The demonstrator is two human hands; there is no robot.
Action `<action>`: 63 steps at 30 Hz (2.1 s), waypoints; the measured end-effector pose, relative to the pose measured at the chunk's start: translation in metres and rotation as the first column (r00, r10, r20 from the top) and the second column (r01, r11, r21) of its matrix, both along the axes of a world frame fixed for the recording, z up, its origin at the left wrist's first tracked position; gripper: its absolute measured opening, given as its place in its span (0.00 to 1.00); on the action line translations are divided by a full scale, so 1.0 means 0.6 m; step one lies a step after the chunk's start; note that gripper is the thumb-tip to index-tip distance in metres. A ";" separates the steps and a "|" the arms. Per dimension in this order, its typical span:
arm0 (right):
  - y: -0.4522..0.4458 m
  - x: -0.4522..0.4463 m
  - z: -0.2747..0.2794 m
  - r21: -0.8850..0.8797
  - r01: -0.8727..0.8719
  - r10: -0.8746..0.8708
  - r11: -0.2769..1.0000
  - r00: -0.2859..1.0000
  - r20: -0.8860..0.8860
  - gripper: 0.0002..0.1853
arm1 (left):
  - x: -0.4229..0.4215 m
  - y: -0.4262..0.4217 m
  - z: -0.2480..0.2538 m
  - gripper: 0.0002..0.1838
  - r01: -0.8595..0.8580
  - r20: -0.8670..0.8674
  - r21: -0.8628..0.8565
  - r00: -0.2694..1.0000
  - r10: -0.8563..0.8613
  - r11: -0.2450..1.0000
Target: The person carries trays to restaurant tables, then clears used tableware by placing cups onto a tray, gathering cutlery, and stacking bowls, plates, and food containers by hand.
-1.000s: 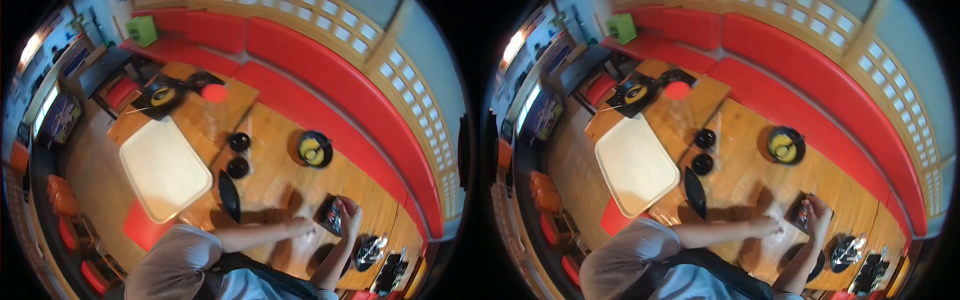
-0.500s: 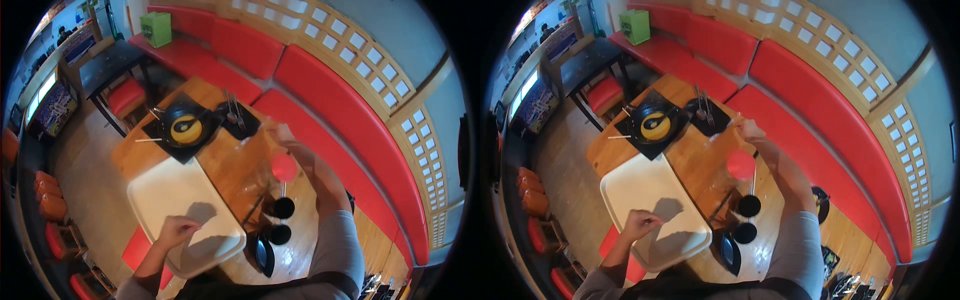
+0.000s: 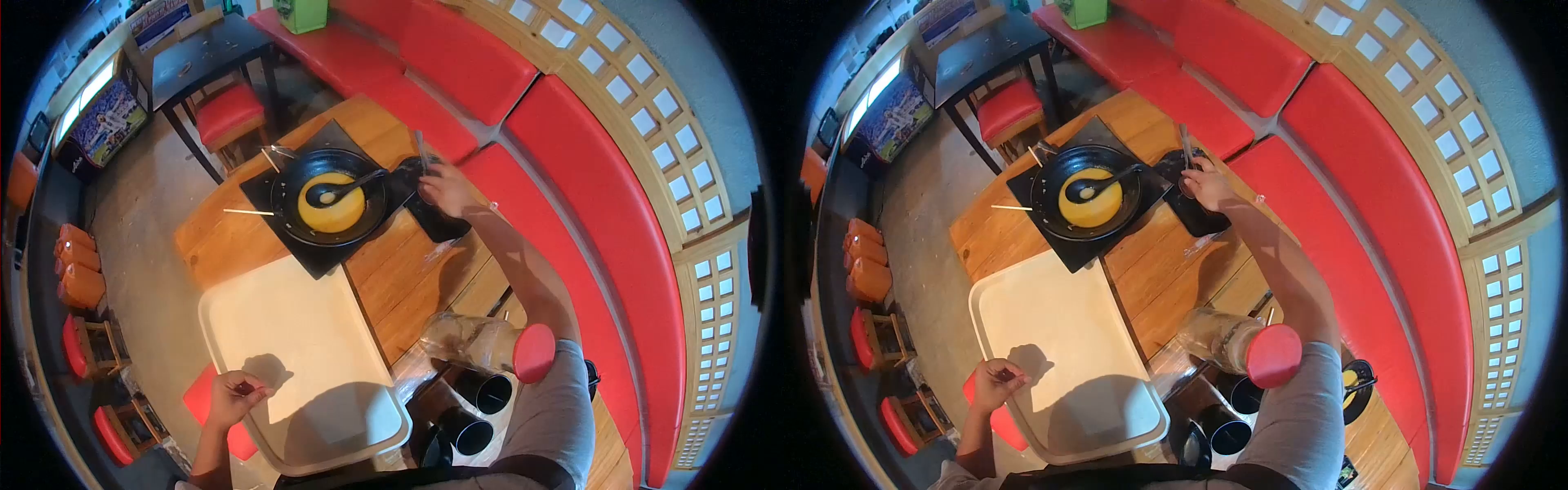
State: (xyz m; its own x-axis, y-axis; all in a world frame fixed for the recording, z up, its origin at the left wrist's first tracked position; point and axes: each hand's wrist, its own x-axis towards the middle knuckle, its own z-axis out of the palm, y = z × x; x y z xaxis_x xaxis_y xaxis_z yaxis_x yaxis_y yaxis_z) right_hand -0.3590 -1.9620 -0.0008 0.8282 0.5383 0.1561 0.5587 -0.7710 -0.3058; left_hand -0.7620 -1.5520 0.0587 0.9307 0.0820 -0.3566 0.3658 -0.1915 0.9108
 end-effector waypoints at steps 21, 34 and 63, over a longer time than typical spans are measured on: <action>-0.086 -0.025 -0.004 -0.176 0.356 -0.395 0.918 0.864 -0.312 0.41 | -0.002 -0.065 0.018 0.04 0.082 -0.034 -0.045 0.996 -0.084 0.996; -0.049 0.006 -0.051 -0.201 0.525 -0.553 0.827 0.824 -0.123 0.26 | -0.018 -0.057 0.007 0.04 0.067 -0.025 -0.014 0.997 -0.068 0.998; -0.331 -1.219 0.311 0.077 0.781 -0.670 0.620 0.579 -0.464 0.07 | -0.343 -0.686 0.130 0.18 0.839 0.180 -0.455 0.415 -0.892 0.299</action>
State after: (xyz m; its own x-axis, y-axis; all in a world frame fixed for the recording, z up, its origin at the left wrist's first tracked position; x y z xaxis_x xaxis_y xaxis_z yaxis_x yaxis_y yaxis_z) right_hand -1.0906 -2.1606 0.1860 0.9363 -0.2850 -0.2052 -0.3507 -0.7282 -0.5888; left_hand -0.9676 -1.9634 0.1364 0.3296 -0.9266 -0.1811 0.3117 -0.0742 0.9473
